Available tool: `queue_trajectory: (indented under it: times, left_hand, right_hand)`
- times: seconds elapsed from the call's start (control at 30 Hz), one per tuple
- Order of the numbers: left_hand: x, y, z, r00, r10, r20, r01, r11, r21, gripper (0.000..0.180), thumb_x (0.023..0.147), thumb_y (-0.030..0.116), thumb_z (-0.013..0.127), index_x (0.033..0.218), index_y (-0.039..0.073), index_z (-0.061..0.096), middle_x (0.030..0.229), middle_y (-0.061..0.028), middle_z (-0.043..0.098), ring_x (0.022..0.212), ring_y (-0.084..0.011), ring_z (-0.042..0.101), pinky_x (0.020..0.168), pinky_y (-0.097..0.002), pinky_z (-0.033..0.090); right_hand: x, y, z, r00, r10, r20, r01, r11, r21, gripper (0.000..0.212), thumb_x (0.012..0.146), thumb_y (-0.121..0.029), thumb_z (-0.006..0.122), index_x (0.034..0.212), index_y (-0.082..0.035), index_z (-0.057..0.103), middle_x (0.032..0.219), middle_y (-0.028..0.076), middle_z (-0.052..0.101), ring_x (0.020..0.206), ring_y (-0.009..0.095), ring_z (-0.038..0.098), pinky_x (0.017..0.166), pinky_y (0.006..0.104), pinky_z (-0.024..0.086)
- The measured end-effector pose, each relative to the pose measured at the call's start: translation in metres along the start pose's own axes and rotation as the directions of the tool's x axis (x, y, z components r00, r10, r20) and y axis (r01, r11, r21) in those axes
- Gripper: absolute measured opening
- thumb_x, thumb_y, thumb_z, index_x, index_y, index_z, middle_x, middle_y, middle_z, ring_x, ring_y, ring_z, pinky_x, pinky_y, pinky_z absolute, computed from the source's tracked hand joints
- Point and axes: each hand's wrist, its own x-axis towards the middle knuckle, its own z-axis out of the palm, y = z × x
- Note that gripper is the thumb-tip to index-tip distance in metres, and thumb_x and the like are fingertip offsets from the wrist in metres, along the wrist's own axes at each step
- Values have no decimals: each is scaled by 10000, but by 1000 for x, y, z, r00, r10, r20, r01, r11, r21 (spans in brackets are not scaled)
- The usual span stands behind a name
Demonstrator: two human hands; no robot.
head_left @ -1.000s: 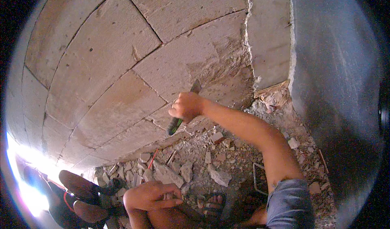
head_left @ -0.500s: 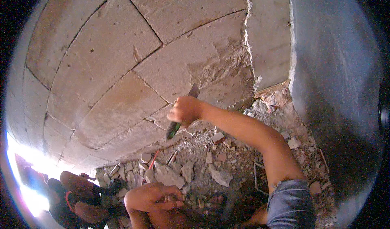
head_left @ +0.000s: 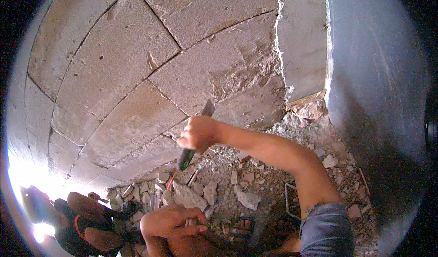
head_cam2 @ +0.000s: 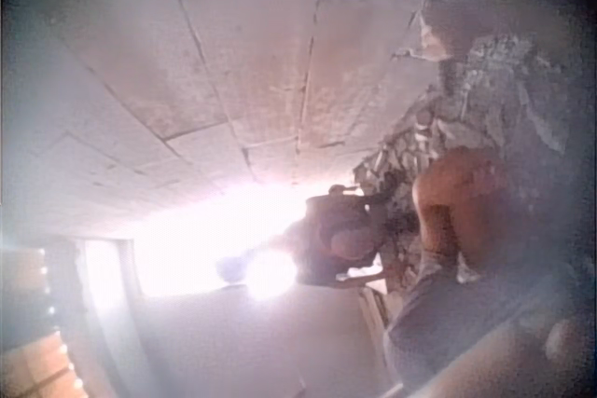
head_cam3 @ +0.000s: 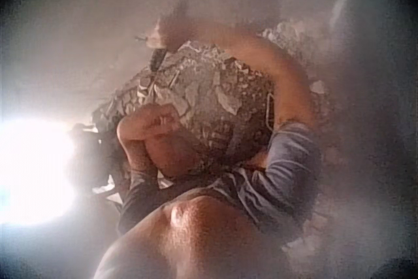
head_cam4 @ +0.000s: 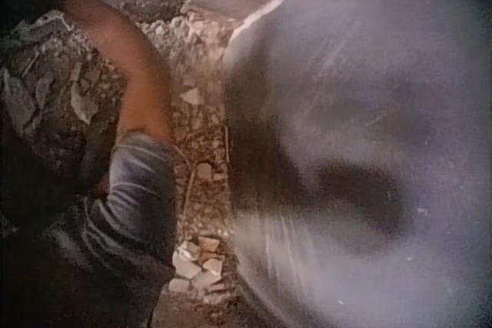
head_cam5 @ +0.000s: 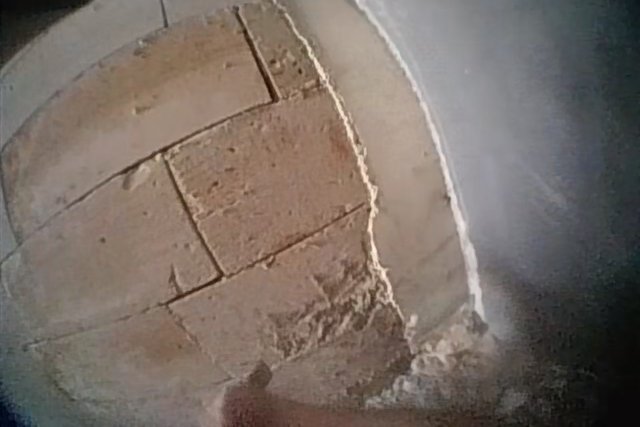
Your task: The person scrapes a concrete block wall using a putty knife and a chisel to remove debris.
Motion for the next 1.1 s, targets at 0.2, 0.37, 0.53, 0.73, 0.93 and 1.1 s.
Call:
queue_trajectory:
  times: [0.2,0.37,0.53,0.73,0.93,1.1]
  left_hand:
    - [3,7,-2,997,-80,-7,80,995,-55,268,934,333,560,1042,90,590,874,-133,666,787,-332,651,689,-415,494]
    - [2,12,-4,999,-44,11,45,994,-101,257,929,329,566,1037,97,592,859,-119,667,775,-324,650,683,-411,492]
    - [2,-4,4,1000,15,-11,-15,1000,18,253,919,338,576,1042,117,597,846,-106,659,753,-311,642,679,-403,492]
    - [5,2,0,1000,3,-12,-3,1000,-31,251,934,352,559,1034,124,596,823,-111,653,748,-316,638,660,-407,489]
    - [2,-9,5,998,-49,34,51,998,-41,255,932,348,562,1042,120,592,841,-117,655,757,-332,638,669,-417,489]
    - [-3,-2,3,997,-78,8,78,997,-2,253,933,342,562,1048,118,589,829,-121,659,776,-327,646,669,-413,492]
  right_hand:
    - [-29,43,-10,972,83,221,-79,996,-28,270,617,-271,692,744,-83,546,627,107,636,599,309,666,557,451,539]
    - [-6,9,-4,998,36,57,-38,999,21,241,614,-254,669,719,-88,530,600,90,603,566,295,645,519,438,524]
    - [-16,25,6,998,-64,-1,64,996,66,196,640,-232,638,706,-91,518,580,67,571,543,274,627,486,415,509]
    - [-22,20,8,997,75,34,-75,997,-11,209,655,-254,636,699,-104,497,586,57,570,576,274,639,500,430,505]
    - [-17,19,18,998,30,48,-33,996,80,202,674,-273,621,707,-106,512,603,60,572,599,281,644,507,436,501]
    - [-42,31,8,987,135,86,-129,989,-71,188,662,-248,620,702,-99,513,575,79,572,562,291,635,494,426,501]
